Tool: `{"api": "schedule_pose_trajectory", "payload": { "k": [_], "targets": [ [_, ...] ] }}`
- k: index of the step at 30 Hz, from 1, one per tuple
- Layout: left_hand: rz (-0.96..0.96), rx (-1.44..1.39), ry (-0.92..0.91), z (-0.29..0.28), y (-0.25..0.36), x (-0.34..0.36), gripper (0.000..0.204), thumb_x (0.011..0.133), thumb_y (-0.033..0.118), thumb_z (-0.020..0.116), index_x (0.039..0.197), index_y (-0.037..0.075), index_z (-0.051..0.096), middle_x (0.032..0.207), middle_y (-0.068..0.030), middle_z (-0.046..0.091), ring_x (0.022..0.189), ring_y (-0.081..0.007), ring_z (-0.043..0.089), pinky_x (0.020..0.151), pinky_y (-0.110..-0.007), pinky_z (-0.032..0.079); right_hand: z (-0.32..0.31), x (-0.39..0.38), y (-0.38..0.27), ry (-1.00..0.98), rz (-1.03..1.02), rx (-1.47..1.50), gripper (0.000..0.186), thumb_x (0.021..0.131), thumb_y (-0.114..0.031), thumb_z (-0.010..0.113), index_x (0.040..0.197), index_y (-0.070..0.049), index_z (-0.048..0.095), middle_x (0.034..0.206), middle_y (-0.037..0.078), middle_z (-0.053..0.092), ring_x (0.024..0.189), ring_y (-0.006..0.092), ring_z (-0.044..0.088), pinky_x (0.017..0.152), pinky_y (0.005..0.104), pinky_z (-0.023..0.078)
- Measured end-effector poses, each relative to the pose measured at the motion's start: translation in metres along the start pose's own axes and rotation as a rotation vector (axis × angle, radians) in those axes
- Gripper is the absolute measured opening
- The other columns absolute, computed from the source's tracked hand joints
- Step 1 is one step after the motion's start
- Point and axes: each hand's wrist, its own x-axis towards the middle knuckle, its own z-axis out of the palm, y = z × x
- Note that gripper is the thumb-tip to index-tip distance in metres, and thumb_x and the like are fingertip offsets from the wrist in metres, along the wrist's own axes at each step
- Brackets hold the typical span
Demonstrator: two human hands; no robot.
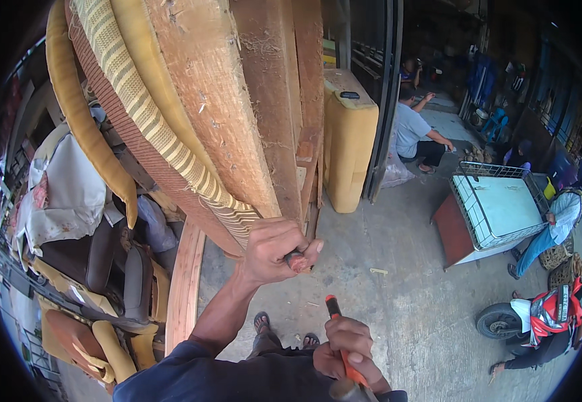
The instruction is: The person uses a hammer and a screwdriver to remove nails from the wooden frame of a mattress or sofa base. They systematically work along the edge, prying out nails and occasionally using pliers to pull out stubborn ones. The task involves repetitive hammering and prying actions to disassemble the furniture piece.
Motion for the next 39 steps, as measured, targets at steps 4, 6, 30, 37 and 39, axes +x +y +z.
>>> {"api": "schedule_pose_trajectory", "payload": {
  "k": [4, 6, 30, 37, 39],
  "targets": [
    [-0.034, 0.098, -0.057, -0.006, -0.007, -0.005, 0.034, 0.070, 0.003, 0.078, 0.062, 0.007, 0.045, 0.057, -0.0055, 0.046, 0.046, -0.0235, 0.047, 0.045, -0.036, 0.037, -0.009, 0.005, 0.005, -0.268, 0.189, -0.384, 0.023, 0.096, -0.025, 0.062, 0.092, -0.004, 0.053, 0.074, 0.006, 0.051, 0.050, 0.0168, 0.048, 0.049, 0.0310, 0.043],
    [-0.030, 0.066, -0.031, -0.005, -0.005, -0.004, 0.035, 0.070, 0.003, 0.078, 0.062, 0.007, 0.045, 0.057, -0.0059, 0.045, 0.046, -0.0237, 0.047, 0.045, -0.037, 0.037, -0.021, -0.011, -0.001, -0.057, 0.168, 0.049, 0.019, 0.086, -0.010, 0.066, 0.095, -0.002, 0.052, 0.067, 0.008, 0.054, 0.050, 0.0202, 0.054, 0.048, 0.0339, 0.049],
    [0.072, -0.007, -0.095, -0.015, 0.001, -0.009, 0.033, 0.063, 0.001, 0.076, 0.058, 0.010, 0.045, 0.055, -0.0022, 0.041, 0.045, -0.0194, 0.046, 0.043, -0.034, 0.035, 0.020, -0.014, 0.007, 0.164, 0.449, 0.127, 0.057, 0.098, -0.060, 0.056, 0.117, -0.006, 0.046, 0.070, 0.002, 0.042, 0.052, 0.0097, 0.038, 0.045, 0.0240, 0.032],
    [0.113, -0.144, -0.139, -0.021, 0.000, -0.009, 0.038, 0.065, -0.005, 0.072, 0.054, 0.010, 0.039, 0.052, -0.0013, 0.035, 0.041, -0.0183, 0.039, 0.039, -0.034, 0.027, 0.009, -0.018, 0.014, -0.005, 0.375, 0.067, 0.056, 0.098, -0.058, 0.058, 0.105, -0.004, 0.043, 0.068, 0.003, 0.042, 0.053, 0.0104, 0.040, 0.046, 0.0254, 0.033],
    [0.107, -0.150, -0.138, -0.022, 0.002, -0.008, 0.039, 0.065, -0.005, 0.072, 0.053, 0.010, 0.038, 0.052, -0.0013, 0.034, 0.040, -0.0183, 0.038, 0.039, -0.034, 0.027, 0.010, -0.019, 0.015, -0.010, 0.358, 0.059, 0.056, 0.098, -0.057, 0.057, 0.103, -0.004, 0.043, 0.068, 0.003, 0.042, 0.052, 0.0105, 0.040, 0.046, 0.0258, 0.033]
  ]
}}
